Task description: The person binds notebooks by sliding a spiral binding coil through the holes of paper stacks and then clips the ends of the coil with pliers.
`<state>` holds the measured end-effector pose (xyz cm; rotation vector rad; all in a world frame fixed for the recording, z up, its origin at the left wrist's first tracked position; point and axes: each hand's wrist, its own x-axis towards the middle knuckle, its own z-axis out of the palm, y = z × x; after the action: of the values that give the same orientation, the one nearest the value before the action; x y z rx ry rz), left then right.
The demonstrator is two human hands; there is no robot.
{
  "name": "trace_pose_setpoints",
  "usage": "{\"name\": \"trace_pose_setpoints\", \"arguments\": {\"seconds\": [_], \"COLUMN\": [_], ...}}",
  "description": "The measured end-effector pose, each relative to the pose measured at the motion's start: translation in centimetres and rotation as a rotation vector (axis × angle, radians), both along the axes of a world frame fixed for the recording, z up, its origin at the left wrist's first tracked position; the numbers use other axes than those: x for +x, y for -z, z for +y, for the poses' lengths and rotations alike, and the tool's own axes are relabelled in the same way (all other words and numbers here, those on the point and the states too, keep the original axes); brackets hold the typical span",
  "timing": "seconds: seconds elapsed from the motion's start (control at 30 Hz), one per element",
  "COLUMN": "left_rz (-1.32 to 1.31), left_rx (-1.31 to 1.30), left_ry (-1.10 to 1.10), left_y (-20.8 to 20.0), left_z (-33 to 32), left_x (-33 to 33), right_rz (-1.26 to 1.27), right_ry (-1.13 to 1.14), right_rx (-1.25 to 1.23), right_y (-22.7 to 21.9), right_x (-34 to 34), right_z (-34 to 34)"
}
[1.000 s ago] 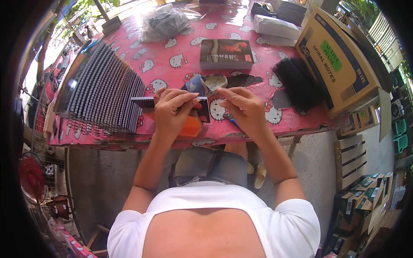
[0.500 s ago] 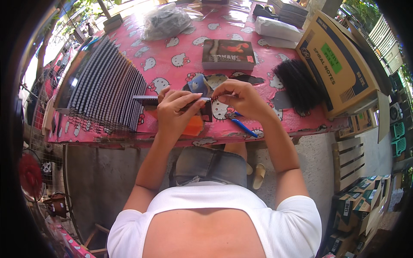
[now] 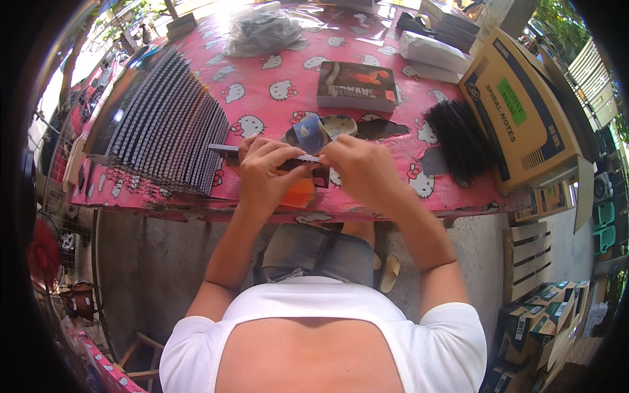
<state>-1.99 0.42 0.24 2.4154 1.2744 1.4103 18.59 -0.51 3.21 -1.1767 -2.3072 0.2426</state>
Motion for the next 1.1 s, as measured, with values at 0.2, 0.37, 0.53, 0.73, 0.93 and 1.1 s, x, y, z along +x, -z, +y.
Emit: {"name": "trace_pose_setpoints", "arguments": {"seconds": [0.2, 0.37, 0.53, 0.73, 0.93, 1.1], "left_rz": [-0.075, -0.113, -0.140, -0.151, 0.102, 0.067], "left_rx": [0.106, 0.107, 0.105, 0.001, -0.070, -0.136], "left_ry": [-0.019, -0.063, -0.006, 0.004, -0.358, -0.419], "left_y": [0.1, 0.7, 0.8, 0.7, -0.8, -0.6], "left_z": [0.4, 0.3, 0.9, 1.1, -0.2, 0.9], "left_x": [1.1, 0.3, 1.2, 0.9, -1.8, -4.2], "right_rz": [-0.287, -0.323, 0.487, 1.092, 0.954, 1.075], "right_ry": [-0.094, 0.246, -0.082, -0.491, -0.306, -0.413], "right_rx": [-0.102, -0.317, -0.412, -0.763, -0.752, -0.861], "right_y": [7.6, 6.4, 6.8, 4.3, 3.6, 2.1], "right_x": [3.6, 1.0, 7.5, 6.0, 3.8, 0.6], "right_z": [11.9, 9.0, 8.6, 7.9, 7.2, 7.9]}}
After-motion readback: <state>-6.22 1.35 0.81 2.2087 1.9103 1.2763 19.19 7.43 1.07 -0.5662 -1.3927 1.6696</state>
